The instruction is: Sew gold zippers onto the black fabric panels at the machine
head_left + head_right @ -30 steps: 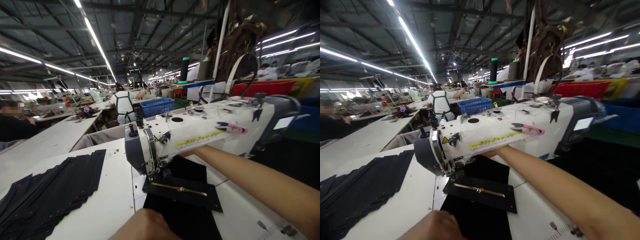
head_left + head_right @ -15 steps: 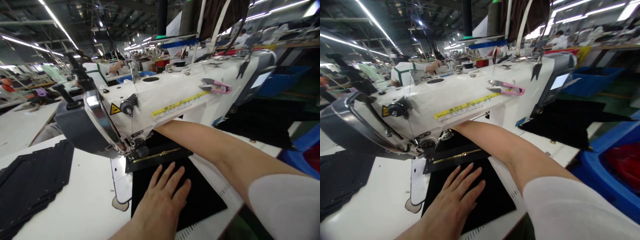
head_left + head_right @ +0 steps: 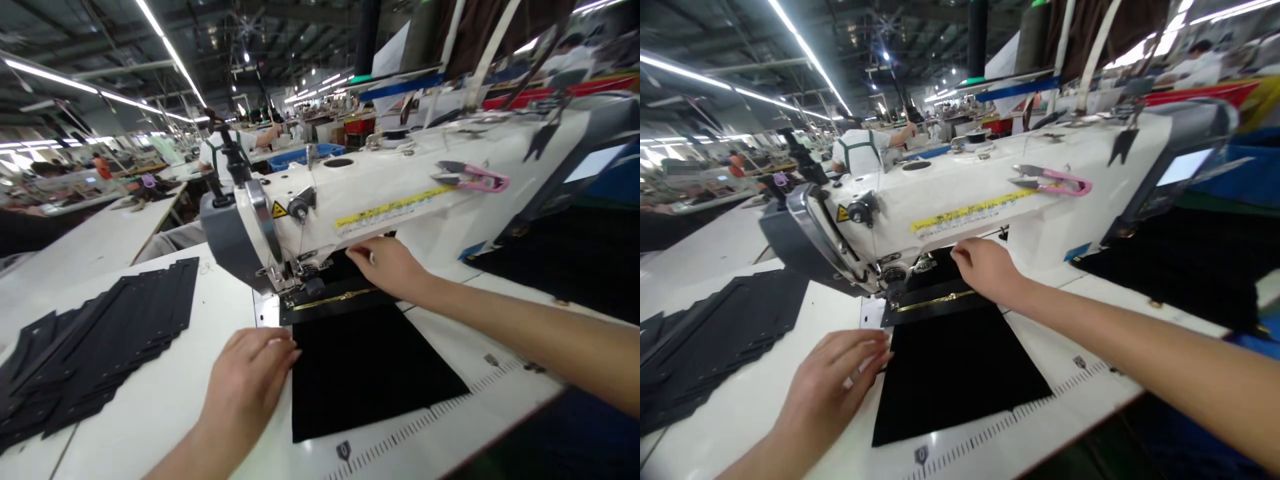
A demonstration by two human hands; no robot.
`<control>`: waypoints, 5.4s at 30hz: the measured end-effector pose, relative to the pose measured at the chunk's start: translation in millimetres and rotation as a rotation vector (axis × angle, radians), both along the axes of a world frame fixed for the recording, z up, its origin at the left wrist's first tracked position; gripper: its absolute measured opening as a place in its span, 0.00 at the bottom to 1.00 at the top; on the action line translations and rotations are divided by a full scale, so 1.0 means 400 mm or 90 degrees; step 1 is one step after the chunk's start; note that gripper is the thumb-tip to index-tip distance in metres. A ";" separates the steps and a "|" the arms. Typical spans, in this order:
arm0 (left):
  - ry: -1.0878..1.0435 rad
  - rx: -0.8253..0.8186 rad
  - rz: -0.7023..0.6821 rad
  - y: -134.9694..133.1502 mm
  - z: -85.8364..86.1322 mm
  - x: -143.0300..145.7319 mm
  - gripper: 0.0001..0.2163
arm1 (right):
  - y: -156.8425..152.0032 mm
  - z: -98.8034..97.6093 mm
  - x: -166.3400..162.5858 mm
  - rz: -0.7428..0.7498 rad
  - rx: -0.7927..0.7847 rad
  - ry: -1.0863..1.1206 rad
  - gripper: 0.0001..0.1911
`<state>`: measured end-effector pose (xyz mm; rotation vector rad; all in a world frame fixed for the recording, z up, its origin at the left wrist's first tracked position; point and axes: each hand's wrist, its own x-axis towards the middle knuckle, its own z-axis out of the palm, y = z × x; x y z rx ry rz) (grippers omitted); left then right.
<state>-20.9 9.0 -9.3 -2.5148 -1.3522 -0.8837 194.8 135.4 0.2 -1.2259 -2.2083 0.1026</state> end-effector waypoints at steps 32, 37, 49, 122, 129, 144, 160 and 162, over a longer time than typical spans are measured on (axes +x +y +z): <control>0.173 0.069 0.055 0.076 -0.040 -0.010 0.12 | -0.096 -0.088 -0.126 0.304 0.080 -0.181 0.15; 0.169 0.055 0.054 0.081 -0.041 -0.009 0.11 | -0.092 -0.092 -0.129 0.303 0.080 -0.173 0.16; 0.135 0.058 0.083 0.092 -0.051 -0.013 0.07 | -0.080 -0.079 -0.138 0.314 0.060 -0.170 0.14; 0.187 0.021 0.091 0.108 -0.029 -0.032 0.10 | -0.124 -0.073 -0.127 0.231 0.082 -0.089 0.11; 0.196 0.050 0.085 0.102 -0.044 -0.029 0.08 | -0.138 -0.070 -0.125 0.175 0.166 -0.052 0.12; 0.159 0.063 0.113 0.106 -0.056 -0.023 0.08 | -0.099 -0.094 -0.148 0.252 0.051 -0.024 0.12; 0.078 -0.027 0.123 0.010 -0.011 -0.047 0.10 | -0.191 -0.075 -0.008 0.081 0.108 -0.193 0.32; 0.061 -0.060 0.107 -0.038 -0.004 -0.040 0.11 | -0.268 -0.070 0.022 0.129 0.160 -0.207 0.29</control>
